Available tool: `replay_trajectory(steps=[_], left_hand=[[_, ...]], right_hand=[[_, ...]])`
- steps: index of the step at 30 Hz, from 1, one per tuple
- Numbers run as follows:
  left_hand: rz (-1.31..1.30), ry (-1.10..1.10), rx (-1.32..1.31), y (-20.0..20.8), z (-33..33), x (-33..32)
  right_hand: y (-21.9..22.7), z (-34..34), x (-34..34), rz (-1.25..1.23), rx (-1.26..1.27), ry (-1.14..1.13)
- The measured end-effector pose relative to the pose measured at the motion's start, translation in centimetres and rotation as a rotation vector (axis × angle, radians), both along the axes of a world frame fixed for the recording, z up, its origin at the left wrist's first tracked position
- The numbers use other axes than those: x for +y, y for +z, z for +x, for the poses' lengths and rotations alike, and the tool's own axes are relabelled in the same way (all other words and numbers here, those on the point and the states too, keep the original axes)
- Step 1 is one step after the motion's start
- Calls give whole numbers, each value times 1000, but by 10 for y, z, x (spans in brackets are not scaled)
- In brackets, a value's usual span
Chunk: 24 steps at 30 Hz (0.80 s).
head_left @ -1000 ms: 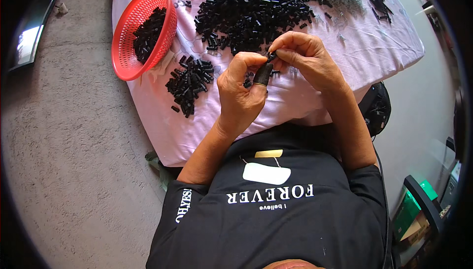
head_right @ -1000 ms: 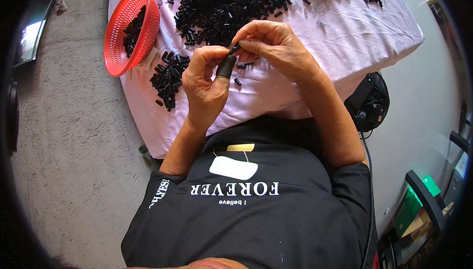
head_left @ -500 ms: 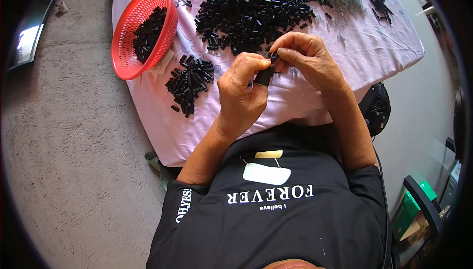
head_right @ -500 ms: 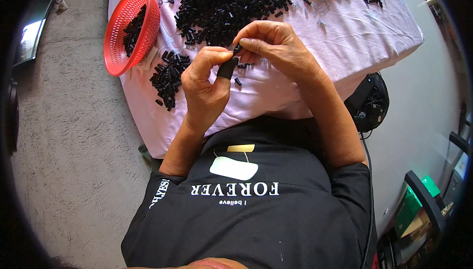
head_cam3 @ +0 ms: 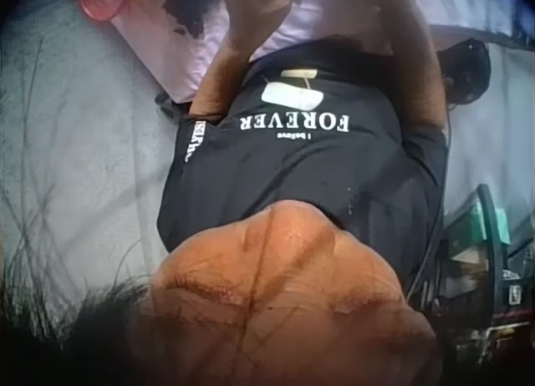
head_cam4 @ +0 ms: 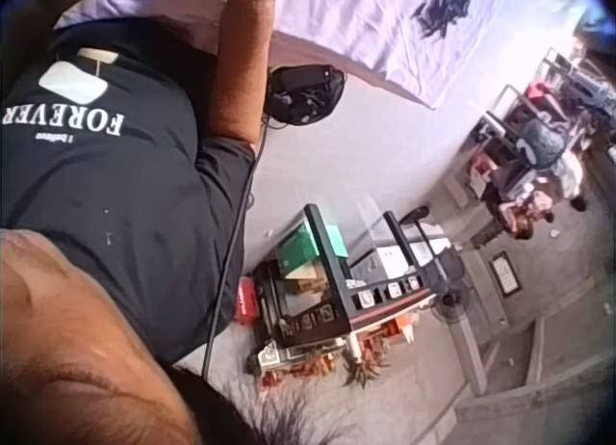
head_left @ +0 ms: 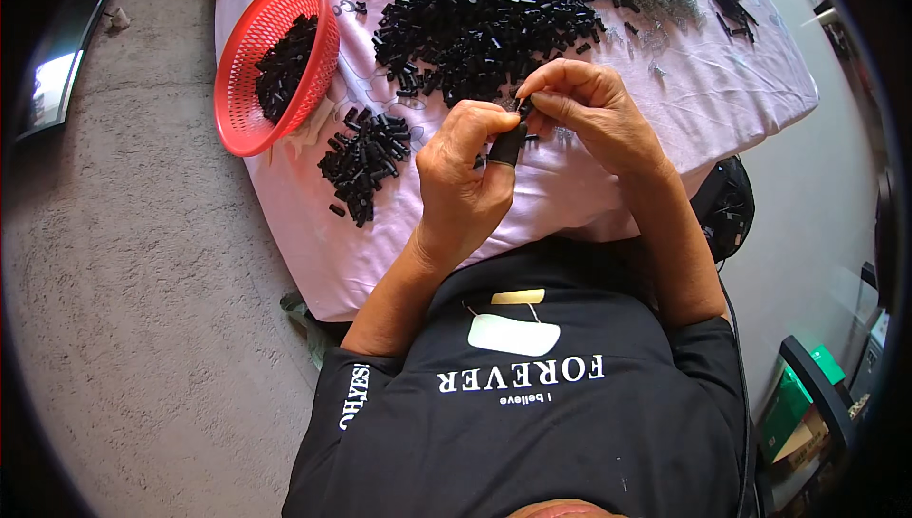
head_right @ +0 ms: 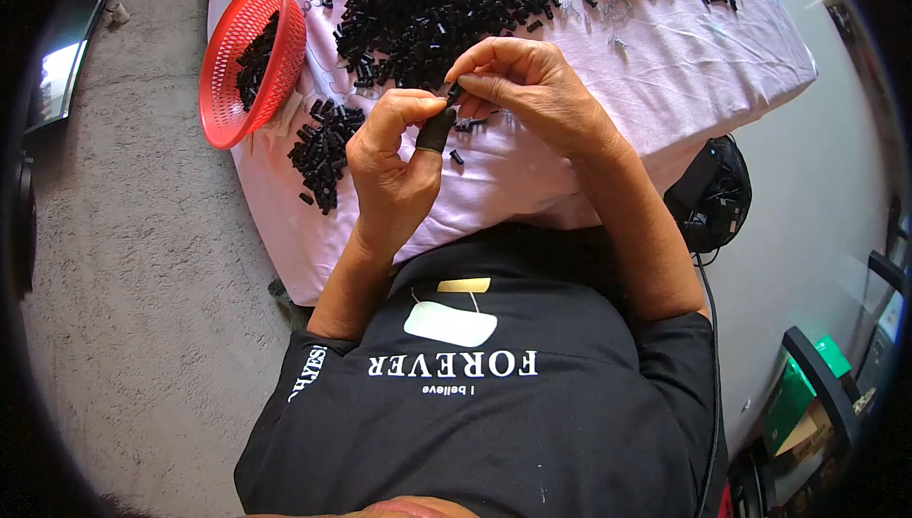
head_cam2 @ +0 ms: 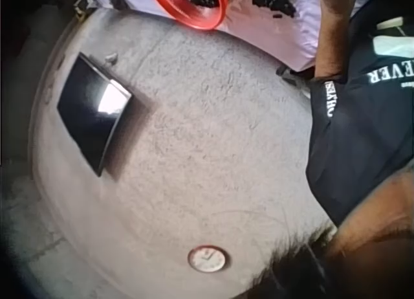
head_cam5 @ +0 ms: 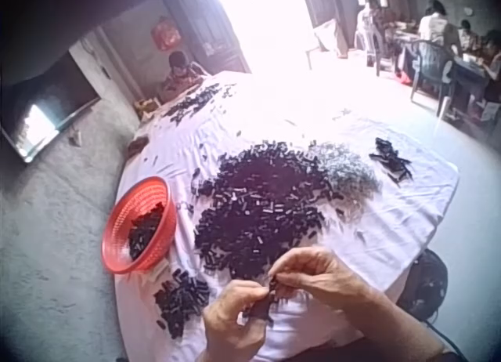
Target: The person is manually assembling small black plastic components on a table.
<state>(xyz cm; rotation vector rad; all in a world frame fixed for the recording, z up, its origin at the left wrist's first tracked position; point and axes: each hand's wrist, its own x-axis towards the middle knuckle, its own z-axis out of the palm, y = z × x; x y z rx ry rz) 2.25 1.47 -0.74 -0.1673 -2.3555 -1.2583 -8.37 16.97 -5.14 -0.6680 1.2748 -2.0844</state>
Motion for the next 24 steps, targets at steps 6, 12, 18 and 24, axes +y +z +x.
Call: replay_trajectory(steps=[6,12,18,24], left_hand=[[-34,14,-3,1,0,0],[-68,16,50,2,0,2],[-80,9,38,1,-1,0],[-76,2,80,2,-1,3]], right_hand=[[1,0,-1,11,24,7],[6,3,-1,56,-5,3],[1,0,-1,5,29,32],[3,1,0,-24,3,47]])
